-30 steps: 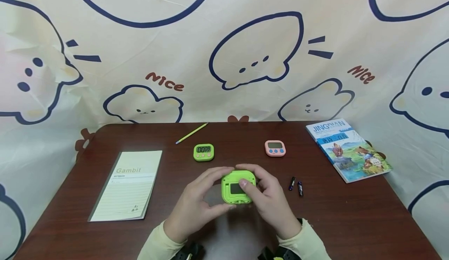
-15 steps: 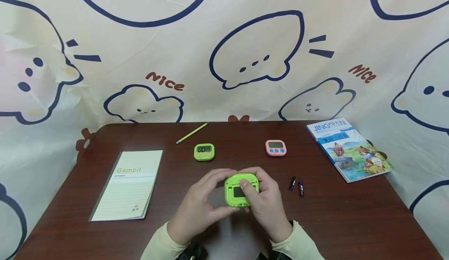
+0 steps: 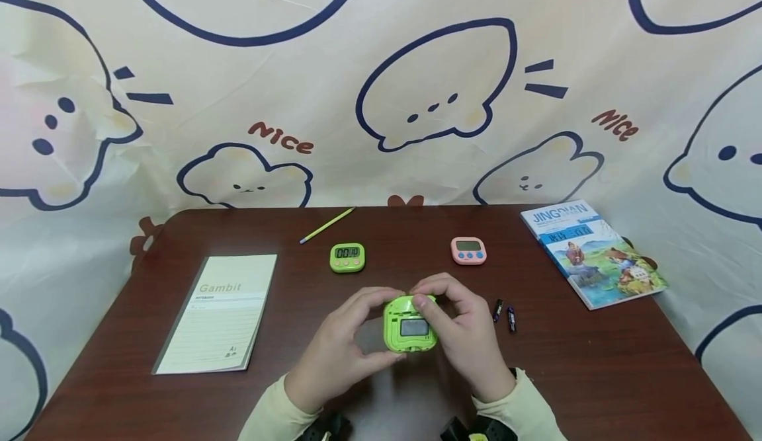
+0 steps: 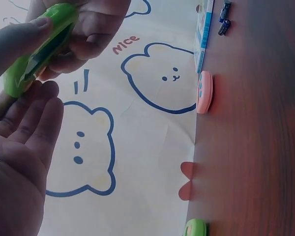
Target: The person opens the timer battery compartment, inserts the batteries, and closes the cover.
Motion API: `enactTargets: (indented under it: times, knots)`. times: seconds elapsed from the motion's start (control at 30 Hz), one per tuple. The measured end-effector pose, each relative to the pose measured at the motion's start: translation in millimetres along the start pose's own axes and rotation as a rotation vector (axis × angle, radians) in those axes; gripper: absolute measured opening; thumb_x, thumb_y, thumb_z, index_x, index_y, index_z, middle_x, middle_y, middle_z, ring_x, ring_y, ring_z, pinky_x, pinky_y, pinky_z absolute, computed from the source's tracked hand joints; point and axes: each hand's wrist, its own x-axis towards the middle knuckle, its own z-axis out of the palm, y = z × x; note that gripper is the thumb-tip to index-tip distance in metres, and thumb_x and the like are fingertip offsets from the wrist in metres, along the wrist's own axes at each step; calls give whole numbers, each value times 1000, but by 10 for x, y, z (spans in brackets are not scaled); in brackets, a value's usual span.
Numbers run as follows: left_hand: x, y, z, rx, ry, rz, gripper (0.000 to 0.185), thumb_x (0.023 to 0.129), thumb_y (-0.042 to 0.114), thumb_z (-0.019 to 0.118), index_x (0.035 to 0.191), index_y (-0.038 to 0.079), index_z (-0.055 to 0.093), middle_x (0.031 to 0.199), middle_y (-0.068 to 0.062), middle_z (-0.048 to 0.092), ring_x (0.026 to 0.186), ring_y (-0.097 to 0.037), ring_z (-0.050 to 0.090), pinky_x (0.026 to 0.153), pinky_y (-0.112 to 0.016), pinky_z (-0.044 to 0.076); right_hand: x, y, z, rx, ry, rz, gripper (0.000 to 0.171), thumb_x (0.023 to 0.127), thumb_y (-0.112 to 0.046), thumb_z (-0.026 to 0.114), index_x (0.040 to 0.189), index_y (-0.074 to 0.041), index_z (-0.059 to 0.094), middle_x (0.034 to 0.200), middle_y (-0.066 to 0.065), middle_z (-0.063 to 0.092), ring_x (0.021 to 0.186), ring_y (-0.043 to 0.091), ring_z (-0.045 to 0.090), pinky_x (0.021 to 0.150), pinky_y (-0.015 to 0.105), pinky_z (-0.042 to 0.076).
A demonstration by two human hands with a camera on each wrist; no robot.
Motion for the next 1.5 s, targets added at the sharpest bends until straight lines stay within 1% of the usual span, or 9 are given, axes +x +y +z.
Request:
enactTargets:
  times: [0.27, 0.43, 0.63, 0.77, 0.97, 1.17, 1.27, 1.4, 1.5]
  knots:
    - [-8, 21, -21, -36, 6, -46, 75, 71, 7, 91, 136, 12, 54, 132, 0, 59, 121, -15, 59, 93, -31, 55, 8, -109, -26, 109, 43, 39, 3, 95, -1, 66, 96, 2, 66, 99, 14, 61, 95, 26, 60, 83, 29, 53]
    - [7, 37, -65, -39, 13, -34, 76, 71, 5, 91, 137, 10, 53, 131, -3, 59, 120, -17, 59, 94, -32, 55, 25, -158, -94, 143, 72, 68, 9, 95, -1, 65, 97, 8, 64, 100, 13, 58, 96, 26, 58, 83, 29, 54]
    - [15, 51, -100, -60, 36, -18, 77, 71, 3, 91, 137, 9, 53, 131, -6, 59, 119, -19, 60, 97, -32, 54, 56, -151, -220, 123, 175, 146, 9, 93, 1, 68, 100, 7, 68, 96, 9, 66, 76, 19, 63, 70, 28, 58]
    - [13, 61, -119, -80, 53, -14, 77, 70, 0, 90, 136, 6, 53, 131, -7, 59, 119, -20, 60, 99, -32, 52, 62, -112, -316, 86, 214, 223, 15, 91, 0, 72, 104, 8, 69, 92, 8, 71, 70, 18, 69, 71, 30, 61]
    - [7, 53, -144, -93, 68, -15, 79, 67, -2, 91, 136, 6, 53, 132, -8, 58, 121, -21, 59, 101, -32, 51, 32, -10, -432, 65, 117, 316, 29, 91, -3, 73, 117, 8, 67, 95, 13, 75, 81, 22, 74, 79, 35, 61]
    - [1, 53, -165, -100, 75, -22, 79, 66, -2, 92, 136, 6, 54, 133, -8, 58, 122, -21, 59, 101, -32, 50, -18, 111, -497, 10, -40, 378, 25, 92, 1, 69, 117, 7, 66, 98, 18, 73, 87, 23, 74, 80, 35, 61]
    - [-4, 52, -173, -97, 77, -28, 79, 67, -1, 91, 136, 7, 54, 134, -7, 58, 123, -21, 59, 102, -31, 50, -63, 184, -517, -67, -71, 407, 20, 92, 0, 69, 111, 4, 69, 96, 17, 73, 83, 22, 74, 77, 35, 61]
    - [-11, 50, -182, -90, 85, -17, 79, 67, -2, 91, 137, 7, 53, 133, -8, 58, 122, -21, 59, 101, -31, 50, -155, 298, -550, -258, -102, 409, 16, 90, -8, 74, 106, -4, 74, 93, 7, 74, 78, 14, 68, 70, 28, 59]
    - [-14, 54, -190, -88, 89, -14, 79, 68, -2, 91, 137, 7, 53, 133, -8, 58, 121, -21, 60, 101, -31, 50, -224, 381, -586, -355, -142, 425, 18, 89, -14, 77, 106, -8, 76, 92, 3, 73, 75, 10, 62, 64, 24, 53]
